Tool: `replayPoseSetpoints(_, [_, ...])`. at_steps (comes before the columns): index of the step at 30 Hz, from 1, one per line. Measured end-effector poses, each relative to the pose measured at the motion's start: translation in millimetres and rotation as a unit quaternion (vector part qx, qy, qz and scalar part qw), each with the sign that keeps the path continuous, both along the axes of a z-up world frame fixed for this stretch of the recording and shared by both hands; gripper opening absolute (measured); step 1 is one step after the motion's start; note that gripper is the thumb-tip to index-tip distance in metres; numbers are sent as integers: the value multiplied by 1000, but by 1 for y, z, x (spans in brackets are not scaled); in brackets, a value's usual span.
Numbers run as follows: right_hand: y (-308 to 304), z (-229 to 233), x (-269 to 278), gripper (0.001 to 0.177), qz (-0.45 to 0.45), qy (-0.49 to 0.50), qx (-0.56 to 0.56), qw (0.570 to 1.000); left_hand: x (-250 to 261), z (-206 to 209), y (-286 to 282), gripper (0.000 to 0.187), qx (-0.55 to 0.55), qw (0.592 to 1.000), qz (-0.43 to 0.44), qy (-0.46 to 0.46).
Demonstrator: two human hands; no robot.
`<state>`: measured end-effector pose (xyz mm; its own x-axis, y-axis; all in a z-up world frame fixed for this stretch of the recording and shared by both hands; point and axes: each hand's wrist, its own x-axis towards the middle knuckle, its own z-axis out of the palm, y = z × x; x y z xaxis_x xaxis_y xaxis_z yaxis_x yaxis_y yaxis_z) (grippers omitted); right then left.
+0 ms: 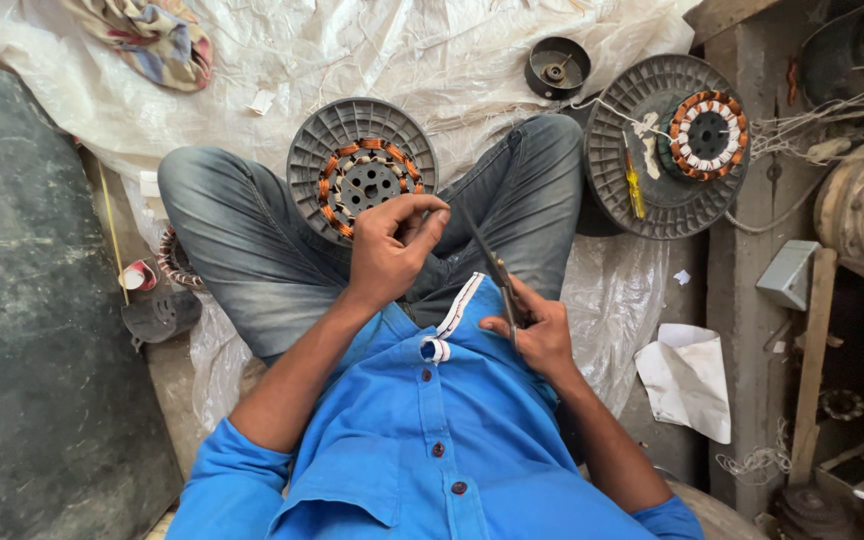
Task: The person sits on the floor and works on a circular electrical component, likely a stator. They use their hands to tie and secure white string around the copper windings and use scissors to cut the string. The person also handles a second similar component nearby.
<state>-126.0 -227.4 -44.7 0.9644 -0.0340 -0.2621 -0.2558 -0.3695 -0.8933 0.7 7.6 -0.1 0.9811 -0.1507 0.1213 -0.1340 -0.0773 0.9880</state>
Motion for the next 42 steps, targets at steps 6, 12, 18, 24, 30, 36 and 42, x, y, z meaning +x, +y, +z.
replayPoseSetpoints(6, [-13,6,3,80,-36,-12,-67,997,-5,-14,1,10,-101,992,-14,71])
replayPoseSetpoints(12, [-29,19,9,91,29,10,-282,959,-7,-24,10,15,-205,967,-17,148])
replayPoseSetpoints(18, [-41,57,9,87,178,67,-280,941,-13,-23,24,15,-237,958,3,164])
replayPoseSetpoints(24, [-32,83,5,59,207,4,-405,890,-25,-30,31,16,-265,945,15,193])
replayPoseSetpoints(30, [-11,85,39,33,77,-128,-181,972,-31,-31,32,15,-295,936,-11,194])
replayPoseSetpoints(36, [65,31,60,38,119,-4,195,973,-30,-27,32,13,-341,921,21,185])
replayPoseSetpoints(42, [72,-7,66,19,-37,77,380,921,-29,-40,49,10,-380,907,101,152])
